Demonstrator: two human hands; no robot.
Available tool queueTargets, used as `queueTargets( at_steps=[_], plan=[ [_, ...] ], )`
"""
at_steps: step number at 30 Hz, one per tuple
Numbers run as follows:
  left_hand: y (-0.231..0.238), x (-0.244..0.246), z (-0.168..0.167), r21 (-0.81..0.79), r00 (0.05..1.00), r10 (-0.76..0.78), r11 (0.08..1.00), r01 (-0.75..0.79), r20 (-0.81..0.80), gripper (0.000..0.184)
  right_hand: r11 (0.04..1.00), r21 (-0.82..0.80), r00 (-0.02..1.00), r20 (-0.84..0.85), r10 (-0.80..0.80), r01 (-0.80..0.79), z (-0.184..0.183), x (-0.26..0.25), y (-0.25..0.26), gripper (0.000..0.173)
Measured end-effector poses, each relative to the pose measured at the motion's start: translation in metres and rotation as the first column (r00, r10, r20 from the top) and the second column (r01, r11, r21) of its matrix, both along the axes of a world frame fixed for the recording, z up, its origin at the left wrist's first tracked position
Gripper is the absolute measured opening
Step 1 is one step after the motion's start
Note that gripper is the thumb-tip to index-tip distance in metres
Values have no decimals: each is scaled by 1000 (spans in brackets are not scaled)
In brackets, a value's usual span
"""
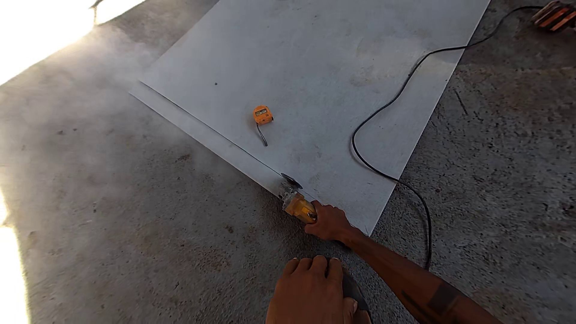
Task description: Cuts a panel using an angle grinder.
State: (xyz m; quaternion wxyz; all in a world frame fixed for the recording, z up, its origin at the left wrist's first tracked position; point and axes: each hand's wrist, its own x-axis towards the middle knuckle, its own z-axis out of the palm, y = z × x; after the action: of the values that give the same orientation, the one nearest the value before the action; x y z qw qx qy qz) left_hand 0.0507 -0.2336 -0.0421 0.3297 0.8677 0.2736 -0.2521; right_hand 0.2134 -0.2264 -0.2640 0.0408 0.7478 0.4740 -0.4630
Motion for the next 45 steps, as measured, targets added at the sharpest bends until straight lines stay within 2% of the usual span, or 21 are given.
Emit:
queueTargets(
  at_steps=[12, 45],
  plan=[
    [-13, -9, 8, 55, 995, 46, 997, -51, 86, 58, 1000, 3, 1000, 4, 5, -5, 1, 9, -23, 66],
    [-16, -10, 8, 53, 995, 39, 998, -44, 91, 58, 1000, -27, 1000, 5, 4, -4, 1, 22, -44, 67]
  ],
)
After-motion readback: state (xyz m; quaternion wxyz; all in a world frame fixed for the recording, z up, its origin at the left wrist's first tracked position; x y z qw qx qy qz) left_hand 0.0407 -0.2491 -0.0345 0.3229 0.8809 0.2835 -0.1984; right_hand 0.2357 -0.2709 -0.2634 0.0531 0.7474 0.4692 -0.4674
